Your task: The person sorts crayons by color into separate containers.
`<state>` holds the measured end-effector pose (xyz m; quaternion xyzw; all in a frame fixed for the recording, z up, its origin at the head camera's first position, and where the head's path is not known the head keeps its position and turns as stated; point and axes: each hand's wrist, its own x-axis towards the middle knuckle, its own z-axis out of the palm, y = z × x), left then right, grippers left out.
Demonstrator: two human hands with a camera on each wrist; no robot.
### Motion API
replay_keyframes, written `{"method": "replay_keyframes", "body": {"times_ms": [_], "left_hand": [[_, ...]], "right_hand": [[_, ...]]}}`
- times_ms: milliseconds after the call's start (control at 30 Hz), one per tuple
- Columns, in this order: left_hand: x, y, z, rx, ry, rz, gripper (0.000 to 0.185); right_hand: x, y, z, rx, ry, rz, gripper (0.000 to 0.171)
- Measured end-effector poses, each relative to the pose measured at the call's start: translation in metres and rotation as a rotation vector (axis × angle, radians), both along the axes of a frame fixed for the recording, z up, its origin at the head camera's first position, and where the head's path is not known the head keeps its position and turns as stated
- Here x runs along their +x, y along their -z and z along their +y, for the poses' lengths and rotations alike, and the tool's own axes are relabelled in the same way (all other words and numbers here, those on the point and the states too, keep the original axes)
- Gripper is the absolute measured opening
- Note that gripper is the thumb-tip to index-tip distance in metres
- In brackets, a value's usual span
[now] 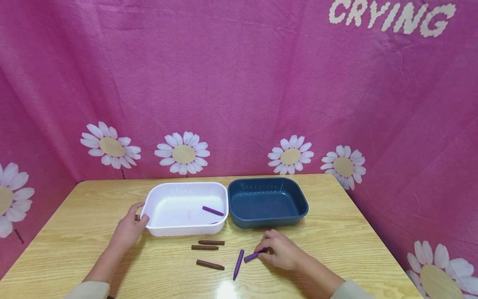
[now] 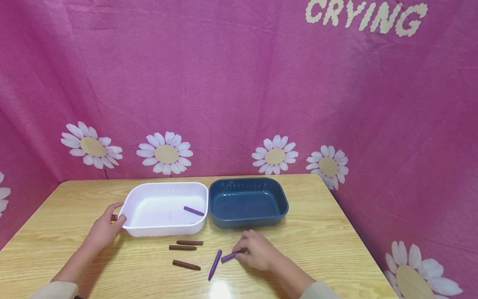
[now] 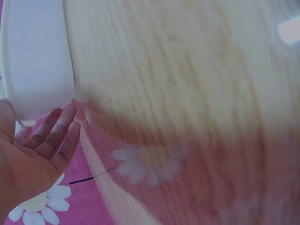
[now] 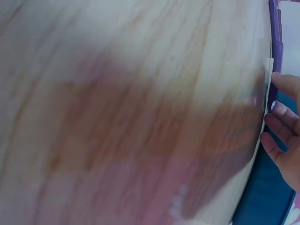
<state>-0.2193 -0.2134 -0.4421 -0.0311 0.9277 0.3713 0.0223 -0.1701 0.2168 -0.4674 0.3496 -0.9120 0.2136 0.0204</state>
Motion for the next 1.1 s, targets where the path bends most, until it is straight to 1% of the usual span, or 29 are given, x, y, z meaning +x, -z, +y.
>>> {"method": "replay_keyframes", "body": {"times_ms": [67,267,333,433,567,633,833,1100], "left_hand": [[0.0,0.001,0.0,-0.002,-0.001,-0.002,0.057],[-0.001,0.003,-0.002,-0.007,0.001,0.0,0.057],[-0.001,0.003,-0.002,-0.005,0.001,-0.002,0.057],[-0.001,0.003,-0.002,-0.002,0.001,-0.006,0.057],[-0.001,0.002,-0.002,-0.003,0.003,0.0,0.057],[-0.001,0.002,-0.002,-0.003,0.004,0.006,0.057],[-0.001,0.002,-0.002,0.002,0.005,0.007,0.057],[-0.002,0.002,-0.002,0.003,0.006,0.027,0.056]], "right_hand": [[-0.001,0.0,0.0,-0.018,0.007,-0.009,0.012],[-0.003,-0.006,-0.001,-0.024,0.06,-0.102,0.013],[-0.004,-0.008,-0.002,-0.031,0.069,-0.116,0.013],[-0.005,-0.01,-0.004,-0.053,0.069,-0.103,0.013],[-0.007,-0.013,-0.008,-0.079,0.056,-0.055,0.012],[-0.007,-0.014,-0.01,-0.088,0.056,-0.049,0.012],[-0.009,-0.015,-0.017,-0.091,0.077,-0.06,0.012],[-0.014,-0.019,-0.024,-0.088,0.07,0.011,0.011]]}}
